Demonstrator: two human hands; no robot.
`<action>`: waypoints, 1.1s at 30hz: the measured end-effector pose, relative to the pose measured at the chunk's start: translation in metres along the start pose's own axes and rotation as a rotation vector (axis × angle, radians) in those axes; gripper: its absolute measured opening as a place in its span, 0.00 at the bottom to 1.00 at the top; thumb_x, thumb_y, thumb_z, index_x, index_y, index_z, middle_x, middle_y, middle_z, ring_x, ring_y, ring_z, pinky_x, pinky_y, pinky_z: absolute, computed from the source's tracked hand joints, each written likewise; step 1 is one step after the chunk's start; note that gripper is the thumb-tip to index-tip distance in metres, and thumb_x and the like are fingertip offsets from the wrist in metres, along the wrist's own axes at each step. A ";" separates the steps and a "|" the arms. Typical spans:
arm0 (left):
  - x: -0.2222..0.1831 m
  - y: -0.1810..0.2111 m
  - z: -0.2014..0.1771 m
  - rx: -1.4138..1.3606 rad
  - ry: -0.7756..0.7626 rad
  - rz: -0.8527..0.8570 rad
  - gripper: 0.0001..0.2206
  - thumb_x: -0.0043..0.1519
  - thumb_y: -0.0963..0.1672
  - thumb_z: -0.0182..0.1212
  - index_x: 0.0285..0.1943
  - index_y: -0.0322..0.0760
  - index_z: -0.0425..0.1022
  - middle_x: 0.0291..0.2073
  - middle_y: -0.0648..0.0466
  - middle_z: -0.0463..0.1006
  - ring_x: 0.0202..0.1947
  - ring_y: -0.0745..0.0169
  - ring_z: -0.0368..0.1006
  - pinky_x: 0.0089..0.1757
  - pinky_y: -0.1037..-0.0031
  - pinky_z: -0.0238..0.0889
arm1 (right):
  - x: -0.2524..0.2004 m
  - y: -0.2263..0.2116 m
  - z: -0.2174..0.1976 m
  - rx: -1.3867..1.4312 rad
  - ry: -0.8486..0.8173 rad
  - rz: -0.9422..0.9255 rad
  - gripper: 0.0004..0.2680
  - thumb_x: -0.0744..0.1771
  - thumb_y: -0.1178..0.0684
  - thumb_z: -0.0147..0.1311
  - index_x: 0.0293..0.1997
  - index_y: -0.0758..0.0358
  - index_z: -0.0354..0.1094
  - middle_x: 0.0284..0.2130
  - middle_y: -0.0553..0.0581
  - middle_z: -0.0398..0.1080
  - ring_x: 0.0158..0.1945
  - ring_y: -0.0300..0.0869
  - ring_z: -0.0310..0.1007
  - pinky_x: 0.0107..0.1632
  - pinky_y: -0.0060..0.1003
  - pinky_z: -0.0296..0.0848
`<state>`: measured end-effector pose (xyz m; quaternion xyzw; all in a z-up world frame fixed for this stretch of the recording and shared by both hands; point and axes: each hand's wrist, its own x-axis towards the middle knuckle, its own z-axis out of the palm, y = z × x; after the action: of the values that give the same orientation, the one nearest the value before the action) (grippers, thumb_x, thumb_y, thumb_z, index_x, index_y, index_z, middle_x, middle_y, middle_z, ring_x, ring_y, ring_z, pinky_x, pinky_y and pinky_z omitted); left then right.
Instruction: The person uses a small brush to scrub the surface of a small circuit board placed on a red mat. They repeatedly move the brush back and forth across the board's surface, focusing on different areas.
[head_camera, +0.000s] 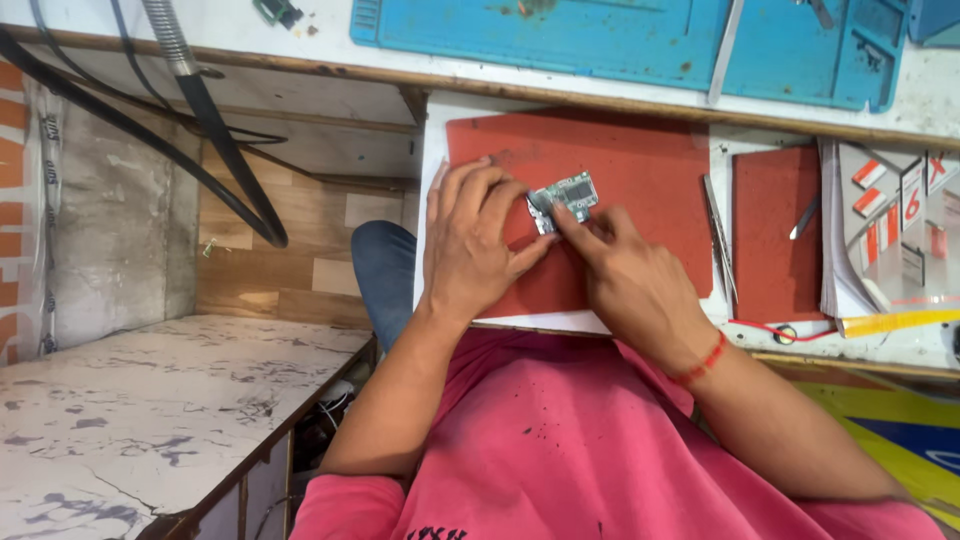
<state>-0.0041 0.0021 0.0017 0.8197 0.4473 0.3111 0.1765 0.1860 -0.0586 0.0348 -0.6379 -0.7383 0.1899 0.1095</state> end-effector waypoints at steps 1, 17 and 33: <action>-0.001 0.001 0.001 0.012 0.001 -0.001 0.25 0.48 0.48 0.80 0.51 0.36 0.77 0.50 0.50 0.73 0.61 0.46 0.65 0.65 0.49 0.51 | -0.002 0.000 0.001 -0.015 -0.010 0.001 0.23 0.65 0.63 0.45 0.69 0.49 0.64 0.46 0.65 0.69 0.30 0.62 0.75 0.33 0.54 0.76; -0.001 0.000 0.004 0.032 0.039 0.059 0.20 0.50 0.51 0.77 0.46 0.36 0.82 0.46 0.53 0.75 0.59 0.45 0.66 0.65 0.45 0.50 | -0.004 0.017 -0.009 -0.084 0.005 0.057 0.23 0.65 0.62 0.46 0.69 0.47 0.64 0.44 0.62 0.70 0.28 0.59 0.76 0.33 0.52 0.77; 0.000 0.001 0.004 0.036 0.048 0.065 0.21 0.48 0.49 0.77 0.46 0.36 0.81 0.45 0.54 0.75 0.54 0.52 0.69 0.64 0.43 0.50 | -0.010 0.031 -0.009 -0.091 -0.107 0.031 0.28 0.61 0.64 0.46 0.70 0.46 0.60 0.47 0.64 0.69 0.29 0.61 0.75 0.33 0.52 0.77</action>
<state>-0.0009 0.0016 -0.0007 0.8291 0.4302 0.3282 0.1407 0.2194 -0.0631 0.0309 -0.6426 -0.7409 0.1916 0.0380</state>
